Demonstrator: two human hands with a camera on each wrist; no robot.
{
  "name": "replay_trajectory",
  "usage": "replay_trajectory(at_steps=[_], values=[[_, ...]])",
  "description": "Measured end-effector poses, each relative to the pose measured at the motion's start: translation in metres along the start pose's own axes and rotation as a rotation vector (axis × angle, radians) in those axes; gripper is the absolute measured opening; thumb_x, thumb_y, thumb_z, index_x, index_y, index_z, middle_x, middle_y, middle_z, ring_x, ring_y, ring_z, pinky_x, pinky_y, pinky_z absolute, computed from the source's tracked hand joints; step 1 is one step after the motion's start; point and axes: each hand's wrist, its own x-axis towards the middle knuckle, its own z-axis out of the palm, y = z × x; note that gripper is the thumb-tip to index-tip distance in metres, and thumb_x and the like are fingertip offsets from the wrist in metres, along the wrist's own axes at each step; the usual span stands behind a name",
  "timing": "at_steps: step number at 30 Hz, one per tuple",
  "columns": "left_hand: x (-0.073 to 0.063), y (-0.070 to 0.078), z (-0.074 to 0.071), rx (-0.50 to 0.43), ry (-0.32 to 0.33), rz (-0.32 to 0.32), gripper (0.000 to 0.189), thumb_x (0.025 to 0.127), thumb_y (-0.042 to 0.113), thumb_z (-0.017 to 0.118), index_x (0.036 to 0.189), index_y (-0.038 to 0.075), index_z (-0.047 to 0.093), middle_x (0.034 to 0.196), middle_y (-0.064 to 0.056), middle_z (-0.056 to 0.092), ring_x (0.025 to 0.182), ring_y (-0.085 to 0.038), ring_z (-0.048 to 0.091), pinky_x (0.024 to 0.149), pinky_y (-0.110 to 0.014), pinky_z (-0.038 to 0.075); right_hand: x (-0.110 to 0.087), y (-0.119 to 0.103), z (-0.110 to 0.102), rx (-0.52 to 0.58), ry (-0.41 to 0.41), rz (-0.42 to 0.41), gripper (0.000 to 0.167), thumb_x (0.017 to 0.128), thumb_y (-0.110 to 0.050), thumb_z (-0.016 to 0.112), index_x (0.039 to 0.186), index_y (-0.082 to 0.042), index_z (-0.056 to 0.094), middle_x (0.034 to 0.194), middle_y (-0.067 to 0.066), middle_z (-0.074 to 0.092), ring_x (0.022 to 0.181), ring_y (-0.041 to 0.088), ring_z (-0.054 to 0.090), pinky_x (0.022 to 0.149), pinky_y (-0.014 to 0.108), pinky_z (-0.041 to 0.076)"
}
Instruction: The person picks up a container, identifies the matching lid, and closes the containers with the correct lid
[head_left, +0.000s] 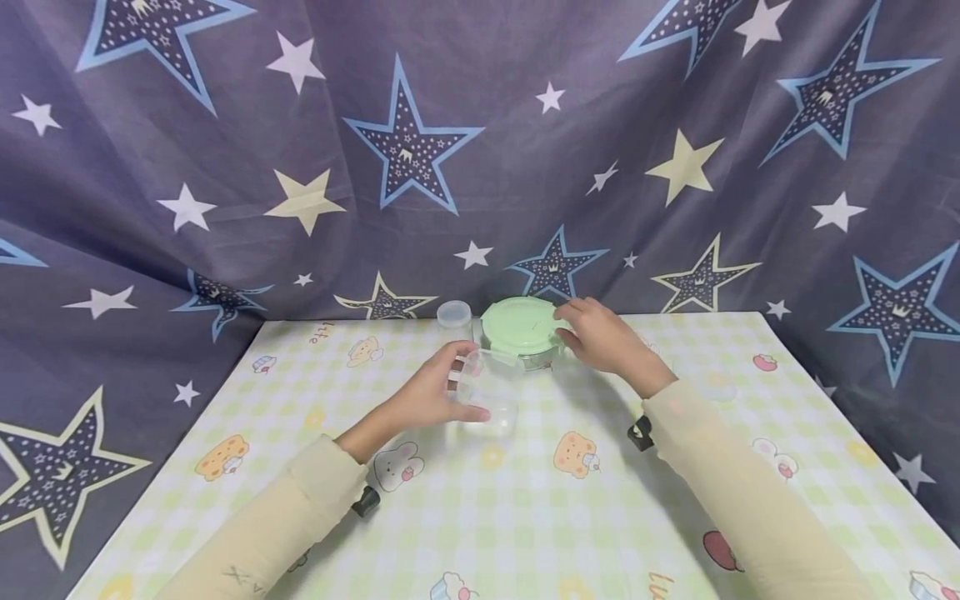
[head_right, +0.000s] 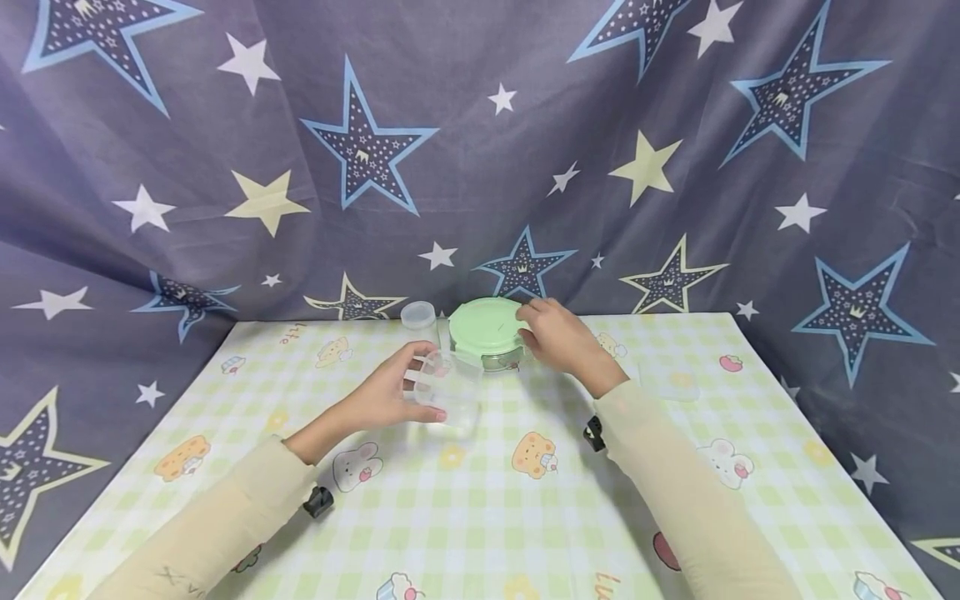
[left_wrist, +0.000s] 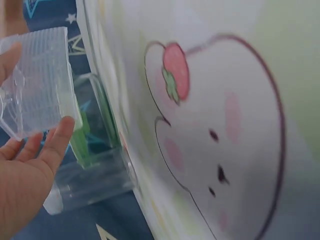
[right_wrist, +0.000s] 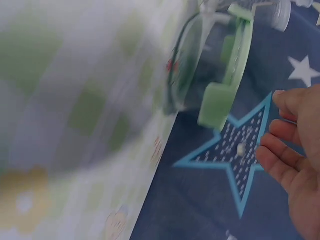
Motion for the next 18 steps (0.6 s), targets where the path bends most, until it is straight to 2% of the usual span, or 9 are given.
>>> replay_trajectory(at_steps=[7, 12, 18], values=[[0.006, 0.006, 0.014, 0.009, -0.005, 0.003, 0.103, 0.074, 0.027, 0.095, 0.154, 0.007, 0.032, 0.155, -0.016, 0.039, 0.128, -0.031, 0.051, 0.101, -0.043, 0.054, -0.024, 0.026, -0.006, -0.012, -0.006, 0.038, 0.022, 0.095, -0.006, 0.071, 0.115, 0.004, 0.07, 0.106, 0.018, 0.07, 0.097, 0.036, 0.065, 0.09, 0.05, 0.055], [0.011, 0.011, 0.025, 0.015, -0.008, 0.008, 0.101, 0.074, 0.026, 0.095, 0.152, 0.008, 0.034, 0.153, -0.016, 0.04, 0.128, -0.033, 0.051, 0.1, -0.041, 0.055, -0.044, 0.045, -0.011, -0.016, -0.015, 0.075, 0.022, 0.095, -0.003, 0.069, 0.114, 0.006, 0.068, 0.108, 0.021, 0.069, 0.099, 0.04, 0.065, 0.09, 0.053, 0.054], [0.015, 0.018, 0.034, 0.02, -0.014, 0.006, 0.101, 0.074, 0.03, 0.095, 0.151, 0.009, 0.034, 0.152, -0.015, 0.04, 0.128, -0.036, 0.051, 0.098, -0.039, 0.055, -0.068, 0.067, -0.02, -0.013, -0.046, 0.157, 0.024, 0.096, -0.004, 0.067, 0.117, 0.008, 0.067, 0.112, 0.024, 0.068, 0.104, 0.042, 0.065, 0.092, 0.056, 0.054]])
